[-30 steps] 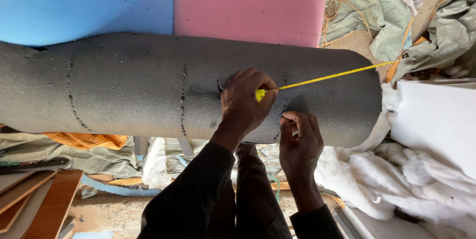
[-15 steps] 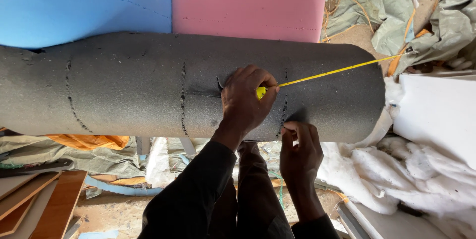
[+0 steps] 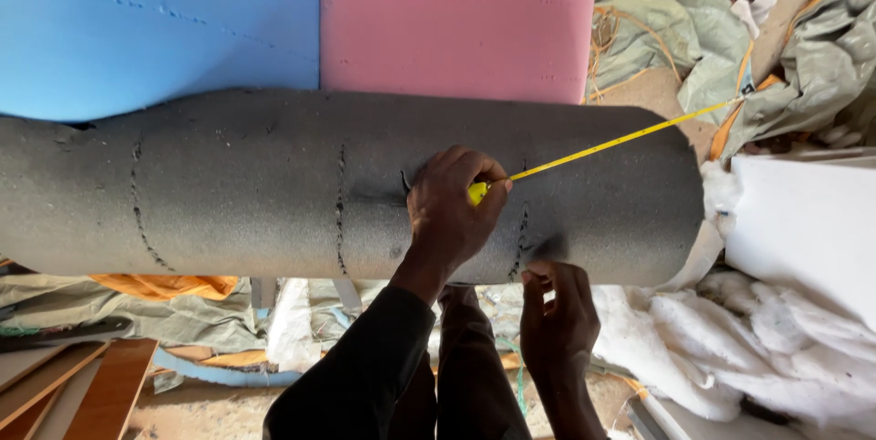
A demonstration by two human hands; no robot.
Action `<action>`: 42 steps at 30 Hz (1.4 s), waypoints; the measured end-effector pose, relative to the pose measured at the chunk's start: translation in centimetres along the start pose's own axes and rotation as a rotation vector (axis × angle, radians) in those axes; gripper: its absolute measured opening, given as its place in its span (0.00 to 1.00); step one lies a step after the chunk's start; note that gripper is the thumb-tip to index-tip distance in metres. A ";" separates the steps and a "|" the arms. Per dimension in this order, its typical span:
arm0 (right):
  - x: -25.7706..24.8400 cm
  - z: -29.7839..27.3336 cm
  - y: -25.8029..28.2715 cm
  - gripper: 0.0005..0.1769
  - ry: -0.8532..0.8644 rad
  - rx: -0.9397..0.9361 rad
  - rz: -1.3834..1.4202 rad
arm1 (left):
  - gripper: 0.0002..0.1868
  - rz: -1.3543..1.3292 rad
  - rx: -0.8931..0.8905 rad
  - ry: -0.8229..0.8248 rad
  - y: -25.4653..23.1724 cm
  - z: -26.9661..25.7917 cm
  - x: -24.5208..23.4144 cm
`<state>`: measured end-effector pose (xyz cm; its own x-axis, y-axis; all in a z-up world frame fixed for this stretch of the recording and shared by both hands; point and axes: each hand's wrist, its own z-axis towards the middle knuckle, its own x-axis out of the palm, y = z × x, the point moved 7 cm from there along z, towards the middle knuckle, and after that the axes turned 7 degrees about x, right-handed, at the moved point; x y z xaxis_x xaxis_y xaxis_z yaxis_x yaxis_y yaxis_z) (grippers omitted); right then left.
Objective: The person measures a large piece of black foam using a yellow tape measure. They repeatedly extend the tape measure across the foam's surface and mark specific points with a small tool. The foam is positioned next to blue and pink foam blocks in a cluttered workspace.
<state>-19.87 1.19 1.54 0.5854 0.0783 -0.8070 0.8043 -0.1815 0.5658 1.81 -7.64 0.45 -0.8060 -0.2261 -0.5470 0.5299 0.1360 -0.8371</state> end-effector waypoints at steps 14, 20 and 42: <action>2.0 15.8 5.7 0.04 0.193 -0.116 -0.134 | 0.07 -0.214 -0.220 -0.047 2.0 0.8 -0.3; 2.1 16.0 6.5 0.04 0.248 -0.144 -0.149 | 0.05 -0.192 -0.225 -0.053 1.7 0.8 -0.4; 1.1 15.2 6.8 0.05 0.208 -0.184 -0.202 | 0.04 -0.193 -0.126 -0.065 1.7 0.7 -0.3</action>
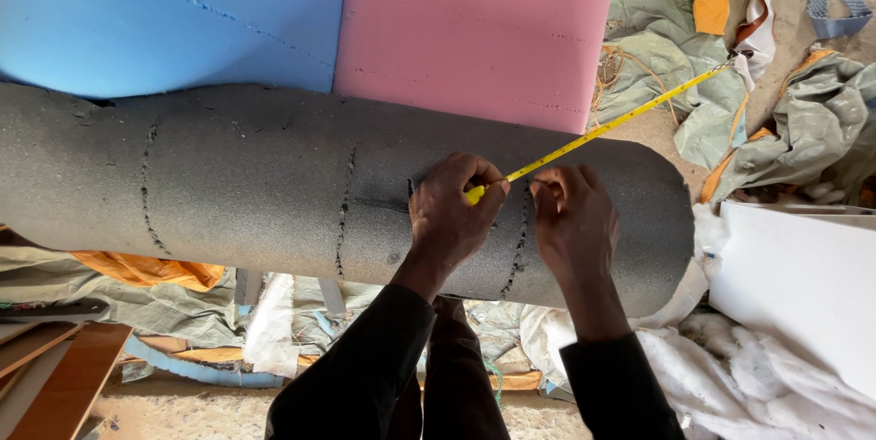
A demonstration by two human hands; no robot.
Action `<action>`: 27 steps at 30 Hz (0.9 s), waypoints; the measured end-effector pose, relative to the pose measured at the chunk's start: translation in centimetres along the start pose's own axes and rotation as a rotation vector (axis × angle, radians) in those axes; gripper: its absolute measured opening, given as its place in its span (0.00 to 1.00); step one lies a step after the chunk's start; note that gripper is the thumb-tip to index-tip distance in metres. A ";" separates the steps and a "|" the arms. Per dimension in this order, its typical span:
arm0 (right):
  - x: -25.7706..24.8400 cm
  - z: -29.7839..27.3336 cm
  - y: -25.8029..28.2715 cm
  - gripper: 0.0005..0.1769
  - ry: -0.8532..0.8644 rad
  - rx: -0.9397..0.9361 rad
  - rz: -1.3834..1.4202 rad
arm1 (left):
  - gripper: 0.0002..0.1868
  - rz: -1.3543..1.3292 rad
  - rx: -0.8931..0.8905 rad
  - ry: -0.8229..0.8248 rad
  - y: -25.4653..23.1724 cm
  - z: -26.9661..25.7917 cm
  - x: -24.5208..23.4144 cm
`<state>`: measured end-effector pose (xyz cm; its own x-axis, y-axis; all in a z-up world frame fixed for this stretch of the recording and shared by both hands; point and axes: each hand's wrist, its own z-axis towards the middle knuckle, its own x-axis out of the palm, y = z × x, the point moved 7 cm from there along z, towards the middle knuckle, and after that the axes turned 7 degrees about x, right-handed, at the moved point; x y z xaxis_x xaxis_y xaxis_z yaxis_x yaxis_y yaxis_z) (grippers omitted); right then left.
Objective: The person measures a large piece of black foam using a yellow tape measure. They repeatedly extend the tape measure across the foam's surface and mark specific points with a small tool. The foam is positioned next to blue and pink foam blocks in a cluttered workspace.
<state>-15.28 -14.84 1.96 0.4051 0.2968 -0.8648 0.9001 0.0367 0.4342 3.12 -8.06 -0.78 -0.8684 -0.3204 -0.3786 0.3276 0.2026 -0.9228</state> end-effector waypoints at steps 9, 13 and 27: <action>0.0 -4.2 0.1 0.04 0.102 0.048 0.016 | 0.05 0.044 -0.058 -0.004 -0.5 -0.1 0.0; 0.5 -6.1 -2.2 0.08 0.101 0.082 0.114 | 0.07 0.106 0.028 -0.016 -0.3 -0.1 0.5; -0.2 1.2 -4.4 0.02 -0.454 -0.106 0.038 | 0.05 0.114 0.045 -0.058 -0.8 0.1 -0.1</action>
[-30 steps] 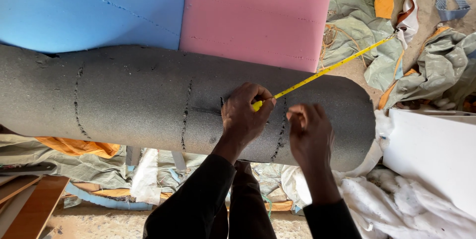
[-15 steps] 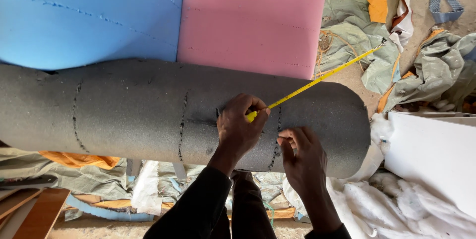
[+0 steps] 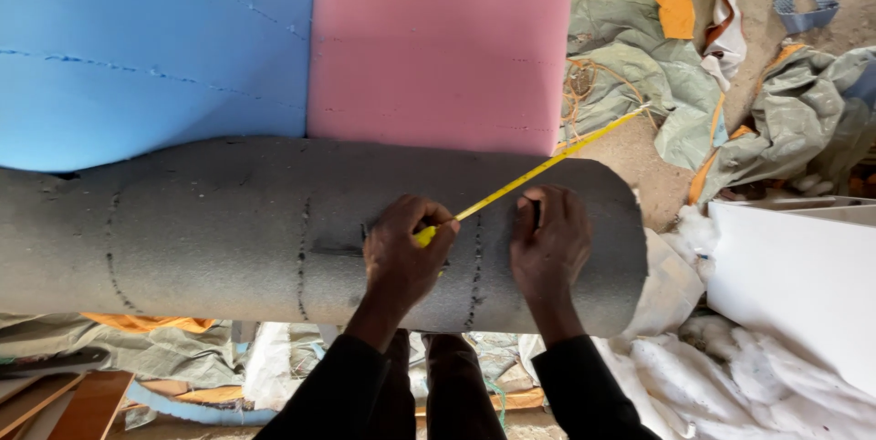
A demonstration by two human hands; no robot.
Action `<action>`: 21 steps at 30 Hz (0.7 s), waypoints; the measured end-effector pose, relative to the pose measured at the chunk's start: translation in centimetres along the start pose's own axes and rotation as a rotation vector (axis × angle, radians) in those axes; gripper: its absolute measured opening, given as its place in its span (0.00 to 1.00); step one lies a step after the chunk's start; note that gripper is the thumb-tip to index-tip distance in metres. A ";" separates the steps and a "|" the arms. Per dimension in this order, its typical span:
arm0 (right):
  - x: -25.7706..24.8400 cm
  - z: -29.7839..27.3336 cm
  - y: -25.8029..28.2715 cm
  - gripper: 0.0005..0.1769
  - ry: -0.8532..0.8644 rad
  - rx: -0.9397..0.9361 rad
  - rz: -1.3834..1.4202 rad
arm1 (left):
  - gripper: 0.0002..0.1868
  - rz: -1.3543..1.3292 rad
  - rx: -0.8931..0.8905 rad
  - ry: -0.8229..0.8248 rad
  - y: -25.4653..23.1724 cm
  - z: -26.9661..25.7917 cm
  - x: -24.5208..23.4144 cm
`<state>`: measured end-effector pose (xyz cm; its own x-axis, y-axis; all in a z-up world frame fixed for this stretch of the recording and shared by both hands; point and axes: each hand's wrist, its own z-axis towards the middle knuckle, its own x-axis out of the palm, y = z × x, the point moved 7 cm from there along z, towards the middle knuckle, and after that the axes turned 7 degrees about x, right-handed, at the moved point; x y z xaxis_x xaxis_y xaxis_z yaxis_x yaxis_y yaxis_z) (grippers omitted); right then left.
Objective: The person measures a large piece of black foam using a yellow tape measure. They repeatedly extend the tape measure across the foam's surface and mark specific points with a small tool. The foam is positioned next to blue and pink foam blocks in a cluttered workspace.
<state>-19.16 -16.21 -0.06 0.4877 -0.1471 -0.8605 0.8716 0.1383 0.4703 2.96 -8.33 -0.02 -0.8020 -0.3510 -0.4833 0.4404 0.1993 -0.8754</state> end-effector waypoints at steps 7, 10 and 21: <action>1.0 -0.1 -0.6 0.02 0.012 0.063 -0.110 | 0.05 0.068 0.067 0.033 -0.4 0.1 0.4; 2.0 -0.5 -1.5 0.03 0.035 0.091 -0.150 | 0.04 0.144 -0.011 0.081 -0.6 0.3 0.3; 0.7 2.3 -10.2 0.15 0.079 0.375 -0.292 | 0.05 0.162 -0.181 0.182 -0.1 2.5 0.7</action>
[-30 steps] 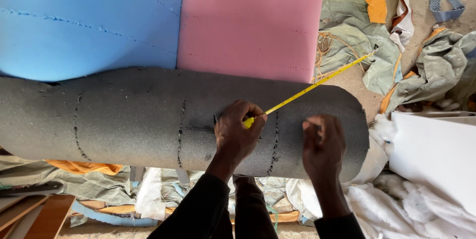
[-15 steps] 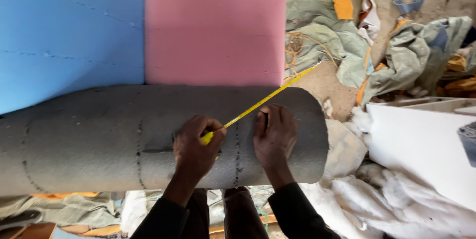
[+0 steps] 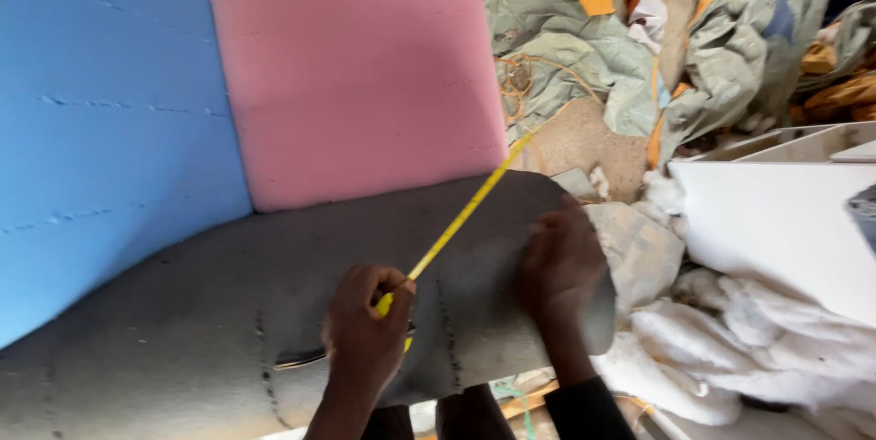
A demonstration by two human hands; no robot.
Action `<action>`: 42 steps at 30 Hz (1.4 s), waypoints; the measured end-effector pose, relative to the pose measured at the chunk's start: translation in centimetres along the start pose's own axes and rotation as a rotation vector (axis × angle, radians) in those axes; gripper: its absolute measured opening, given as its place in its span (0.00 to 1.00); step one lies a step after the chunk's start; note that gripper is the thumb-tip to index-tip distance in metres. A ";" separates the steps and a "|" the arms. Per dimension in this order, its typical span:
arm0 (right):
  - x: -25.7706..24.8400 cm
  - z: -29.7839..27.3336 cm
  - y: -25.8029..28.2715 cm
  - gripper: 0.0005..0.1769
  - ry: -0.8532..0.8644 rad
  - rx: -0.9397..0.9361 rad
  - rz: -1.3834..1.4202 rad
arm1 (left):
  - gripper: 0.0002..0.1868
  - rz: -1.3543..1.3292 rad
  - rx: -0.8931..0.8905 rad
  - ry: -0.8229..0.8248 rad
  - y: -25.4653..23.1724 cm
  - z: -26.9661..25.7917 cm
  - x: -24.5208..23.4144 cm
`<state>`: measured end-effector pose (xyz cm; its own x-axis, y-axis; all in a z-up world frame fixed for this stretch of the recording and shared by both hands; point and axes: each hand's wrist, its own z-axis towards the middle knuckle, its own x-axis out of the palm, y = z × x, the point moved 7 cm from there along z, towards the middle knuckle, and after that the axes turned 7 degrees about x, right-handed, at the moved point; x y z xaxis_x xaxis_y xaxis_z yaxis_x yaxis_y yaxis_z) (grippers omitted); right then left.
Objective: The person measures a large piece of black foam using a yellow tape measure. They repeatedly extend the tape measure across the foam's surface and mark specific points with a small tool. The foam is positioned next to blue and pink foam blocks in a cluttered workspace.
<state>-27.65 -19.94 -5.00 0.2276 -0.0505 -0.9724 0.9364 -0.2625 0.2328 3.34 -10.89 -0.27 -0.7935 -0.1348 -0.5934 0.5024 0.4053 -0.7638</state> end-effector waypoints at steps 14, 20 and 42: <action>6.5 7.2 -9.6 0.17 0.544 0.543 -0.248 | 0.03 0.011 0.122 0.619 8.0 13.8 4.3; 7.4 7.3 -10.8 0.17 0.509 0.474 -0.245 | 0.01 -0.093 0.032 0.706 10.0 14.8 6.5; 1.3 3.8 1.3 0.17 0.240 0.277 0.494 | 0.08 -0.104 -0.135 0.847 8.2 15.5 7.6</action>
<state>-27.17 -23.99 -6.01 0.7007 -0.0200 -0.7131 0.6080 -0.5061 0.6117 6.73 -22.65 -14.98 -0.8489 0.5206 -0.0919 0.4105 0.5395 -0.7352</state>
